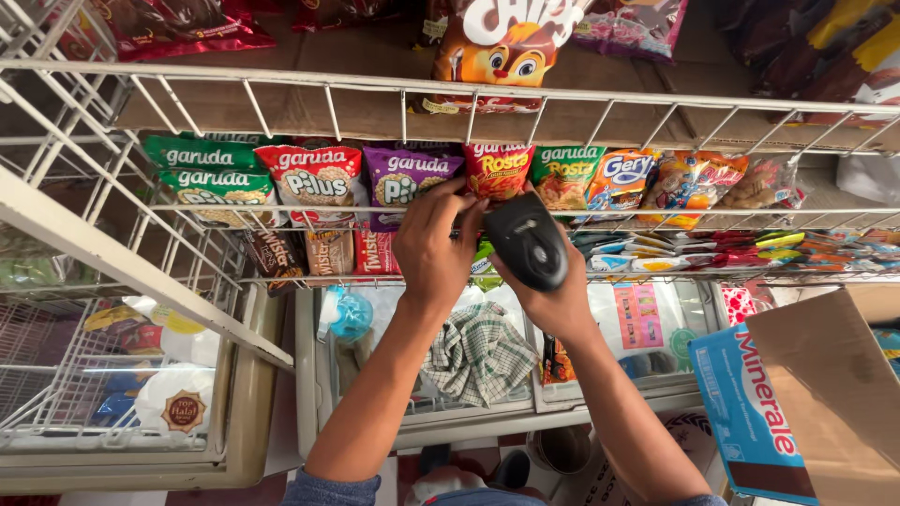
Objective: The person removes snack bags from a cardboard box, scans their barcodes with a handheld barcode scanner, and places them onto the shelves.
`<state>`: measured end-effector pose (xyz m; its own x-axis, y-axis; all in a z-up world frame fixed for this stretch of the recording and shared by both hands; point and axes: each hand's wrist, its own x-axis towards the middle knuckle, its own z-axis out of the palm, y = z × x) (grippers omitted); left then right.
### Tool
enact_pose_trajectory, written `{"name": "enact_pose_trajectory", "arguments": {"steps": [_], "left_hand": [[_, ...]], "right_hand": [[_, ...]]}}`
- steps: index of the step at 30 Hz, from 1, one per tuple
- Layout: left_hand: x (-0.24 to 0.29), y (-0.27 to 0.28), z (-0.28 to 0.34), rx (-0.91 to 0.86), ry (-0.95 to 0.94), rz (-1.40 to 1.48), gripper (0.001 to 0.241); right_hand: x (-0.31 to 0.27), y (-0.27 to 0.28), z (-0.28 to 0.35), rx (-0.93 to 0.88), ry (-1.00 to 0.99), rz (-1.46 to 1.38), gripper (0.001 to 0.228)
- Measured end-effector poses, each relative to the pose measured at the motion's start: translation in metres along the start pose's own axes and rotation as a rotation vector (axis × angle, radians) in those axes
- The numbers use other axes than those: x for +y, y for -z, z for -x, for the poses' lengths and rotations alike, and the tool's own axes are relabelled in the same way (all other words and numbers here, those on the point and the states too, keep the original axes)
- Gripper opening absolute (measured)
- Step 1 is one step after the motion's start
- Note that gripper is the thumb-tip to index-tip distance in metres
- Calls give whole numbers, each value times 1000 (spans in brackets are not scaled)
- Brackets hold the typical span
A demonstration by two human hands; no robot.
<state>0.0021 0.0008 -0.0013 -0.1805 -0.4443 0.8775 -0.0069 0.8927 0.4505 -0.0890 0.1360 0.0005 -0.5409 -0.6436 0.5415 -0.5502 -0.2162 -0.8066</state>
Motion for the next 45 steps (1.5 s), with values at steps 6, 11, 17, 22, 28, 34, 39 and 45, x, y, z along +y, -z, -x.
{"name": "enact_pose_trajectory", "arguments": {"steps": [6, 11, 17, 22, 28, 34, 39, 45], "left_hand": [[4, 6, -4, -90, 66, -7, 23], [7, 8, -8, -148, 96, -104, 33], [1, 7, -8, -150, 51, -137, 22], [3, 9, -9, -118, 7, -76, 20], [3, 4, -8, -94, 41, -84, 16], [0, 2, -3, -124, 45, -143, 15], [0, 5, 9, -131, 4, -90, 20], [-3, 1, 72, -46, -46, 123, 18]], "right_hand": [[-5, 9, -1, 17, 117, 360, 48], [-11, 9, -8, 0, 309, 424, 52], [-2, 7, -14, -94, 318, 367, 68], [9, 16, -11, -83, 274, 453, 65], [6, 14, -9, -108, 342, 414, 70], [2, 20, -12, -145, 318, 461, 65], [4, 20, -8, -142, 449, 216, 60], [53, 41, 80, 78, -123, 41, 45]]}}
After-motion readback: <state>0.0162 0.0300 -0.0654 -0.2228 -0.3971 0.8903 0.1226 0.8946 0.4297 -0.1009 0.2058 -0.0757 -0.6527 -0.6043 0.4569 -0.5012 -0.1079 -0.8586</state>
